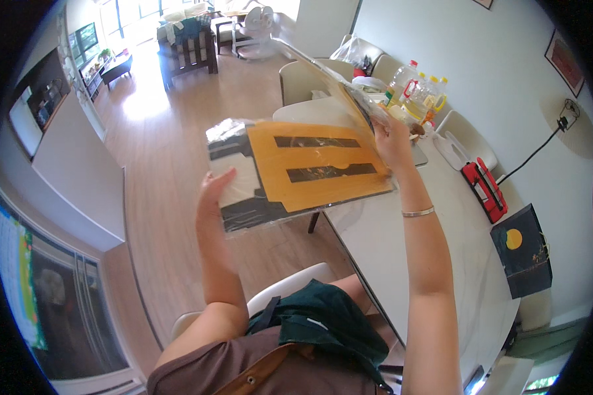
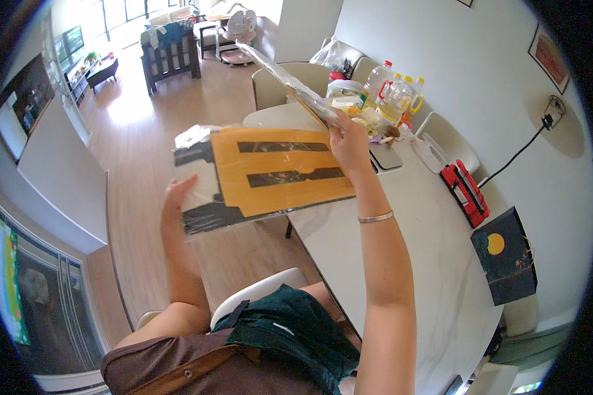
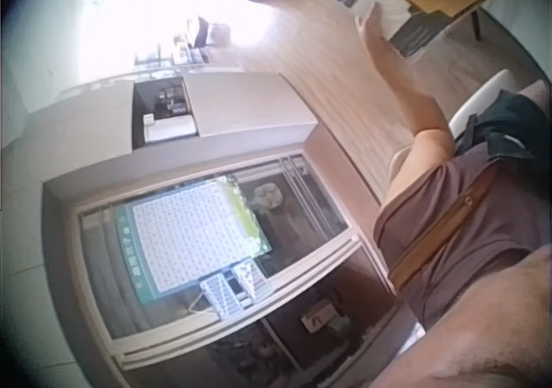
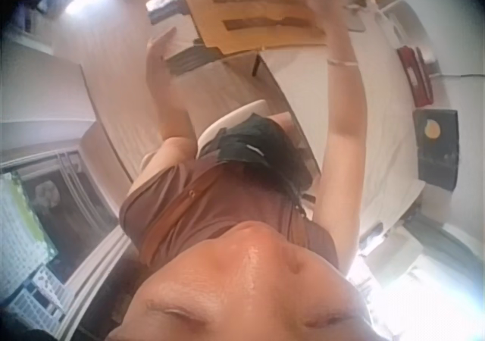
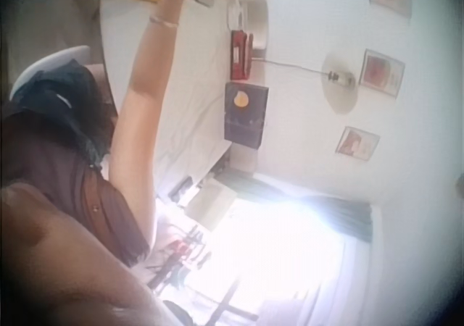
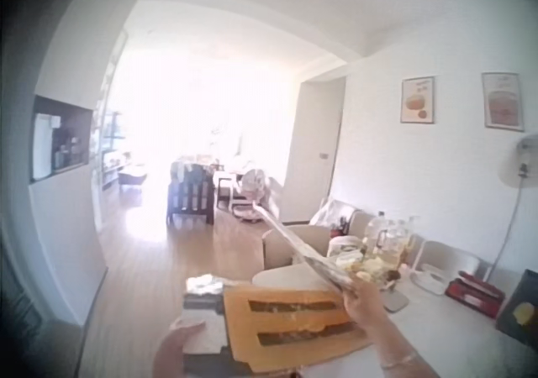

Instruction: The person removes flat-packed cardboard gift bags and boxes from plastic sleeves and then unfolds the bags, inserting gold-colored string handles through pre-punched holes and knotting them by hand.

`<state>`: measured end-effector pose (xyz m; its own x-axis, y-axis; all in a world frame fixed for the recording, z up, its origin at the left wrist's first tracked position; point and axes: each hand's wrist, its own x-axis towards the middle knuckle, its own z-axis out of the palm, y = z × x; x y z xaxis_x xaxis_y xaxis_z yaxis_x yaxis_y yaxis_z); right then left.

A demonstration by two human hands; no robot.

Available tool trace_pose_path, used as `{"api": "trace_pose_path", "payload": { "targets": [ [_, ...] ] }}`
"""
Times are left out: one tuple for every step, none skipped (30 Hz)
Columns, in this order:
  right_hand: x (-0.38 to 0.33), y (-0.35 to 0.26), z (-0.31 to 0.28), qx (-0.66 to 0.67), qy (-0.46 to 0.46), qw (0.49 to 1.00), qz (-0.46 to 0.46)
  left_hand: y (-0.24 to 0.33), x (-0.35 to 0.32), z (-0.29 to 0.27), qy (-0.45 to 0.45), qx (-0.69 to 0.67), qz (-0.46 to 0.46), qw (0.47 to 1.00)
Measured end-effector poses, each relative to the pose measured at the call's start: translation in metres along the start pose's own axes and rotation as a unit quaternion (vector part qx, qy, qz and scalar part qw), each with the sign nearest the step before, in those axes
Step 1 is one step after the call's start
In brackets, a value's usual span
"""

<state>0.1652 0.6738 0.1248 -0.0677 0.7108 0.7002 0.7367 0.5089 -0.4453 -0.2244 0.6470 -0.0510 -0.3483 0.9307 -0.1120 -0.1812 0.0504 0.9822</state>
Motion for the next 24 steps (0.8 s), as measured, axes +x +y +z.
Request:
{"api": "trace_pose_path", "payload": {
  "targets": [
    [-0.002, -0.001, -0.004, 0.004, -0.004, 1.000, 0.023, 0.017, -0.006, -0.001, -0.016, -0.021, 0.020, 0.999],
    [-0.004, 0.002, -0.007, 0.000, 0.001, 1.000, 0.025, 0.034, -0.013, -0.003, -0.033, -0.043, 0.040, 0.998],
    [-0.009, 0.008, -0.013, -0.008, 0.008, 0.999, 0.032, 0.080, -0.046, 0.003, -0.111, -0.138, 0.044, 0.983],
    [-0.009, 0.007, -0.013, -0.008, 0.012, 0.999, 0.029, 0.103, -0.054, -0.006, -0.104, -0.133, 0.103, 0.980],
    [-0.010, 0.015, -0.016, -0.023, 0.022, 0.999, 0.014, 0.119, -0.057, -0.013, -0.102, -0.128, 0.157, 0.974],
    [-0.009, 0.025, -0.017, -0.037, 0.030, 0.999, -0.003, 0.139, -0.067, -0.021, -0.046, -0.094, 0.162, 0.981],
    [-0.011, 0.032, -0.020, -0.053, 0.039, 0.998, -0.018, 0.152, -0.074, -0.027, 0.007, -0.059, 0.165, 0.984],
    [-0.013, 0.030, -0.022, -0.036, 0.034, 0.999, -0.019, 0.160, -0.074, -0.040, 0.035, -0.061, 0.181, 0.981],
    [-0.011, 0.024, -0.018, -0.009, 0.028, 0.999, -0.026, 0.168, -0.076, -0.063, 0.072, -0.059, 0.202, 0.975],
    [-0.014, 0.021, -0.019, 0.006, 0.024, 0.999, -0.026, 0.164, -0.060, -0.102, 0.061, -0.049, 0.245, 0.966],
    [-0.019, 0.022, -0.017, -0.013, 0.020, 0.999, -0.034, 0.157, -0.048, -0.134, 0.048, -0.041, 0.287, 0.956],
    [-0.025, 0.028, -0.012, -0.034, 0.018, 0.998, -0.040, 0.160, -0.059, -0.140, 0.095, -0.011, 0.309, 0.946],
    [-0.029, 0.029, -0.009, -0.057, 0.017, 0.997, -0.045, 0.172, -0.074, -0.145, 0.139, 0.018, 0.332, 0.933],
    [-0.035, 0.018, -0.005, -0.053, -0.020, 0.998, -0.005, 0.190, -0.109, -0.127, 0.158, -0.037, 0.333, 0.929],
    [-0.045, 0.004, 0.003, -0.046, -0.057, 0.997, 0.034, 0.207, -0.148, -0.093, 0.179, -0.090, 0.333, 0.921],
    [-0.054, -0.003, 0.012, -0.061, -0.072, 0.995, 0.023, 0.218, -0.172, -0.066, 0.224, -0.057, 0.379, 0.896],
    [-0.064, -0.003, 0.025, -0.076, -0.088, 0.993, 0.011, 0.225, -0.192, -0.041, 0.270, -0.024, 0.422, 0.865],
    [-0.077, -0.004, 0.038, -0.060, -0.097, 0.993, 0.013, 0.229, -0.205, -0.020, 0.287, -0.021, 0.432, 0.855],
    [-0.092, -0.002, 0.052, -0.045, -0.106, 0.993, 0.016, 0.233, -0.217, 0.002, 0.302, -0.019, 0.441, 0.845],
    [-0.107, -0.001, 0.063, -0.051, -0.116, 0.992, 0.014, 0.240, -0.224, 0.022, 0.287, -0.047, 0.422, 0.858],
    [-0.122, 0.002, 0.076, -0.055, -0.126, 0.990, 0.010, 0.244, -0.229, 0.034, 0.274, -0.075, 0.404, 0.870],
    [-0.139, 0.011, 0.091, -0.068, -0.142, 0.988, 0.006, 0.242, -0.233, 0.040, 0.246, -0.055, 0.443, 0.860],
    [-0.153, 0.019, 0.104, -0.083, -0.157, 0.984, 0.001, 0.242, -0.238, 0.044, 0.219, -0.037, 0.481, 0.848],
    [-0.164, 0.024, 0.112, -0.088, -0.159, 0.983, 0.008, 0.243, -0.242, 0.052, 0.190, -0.077, 0.477, 0.855]
  ]
}}
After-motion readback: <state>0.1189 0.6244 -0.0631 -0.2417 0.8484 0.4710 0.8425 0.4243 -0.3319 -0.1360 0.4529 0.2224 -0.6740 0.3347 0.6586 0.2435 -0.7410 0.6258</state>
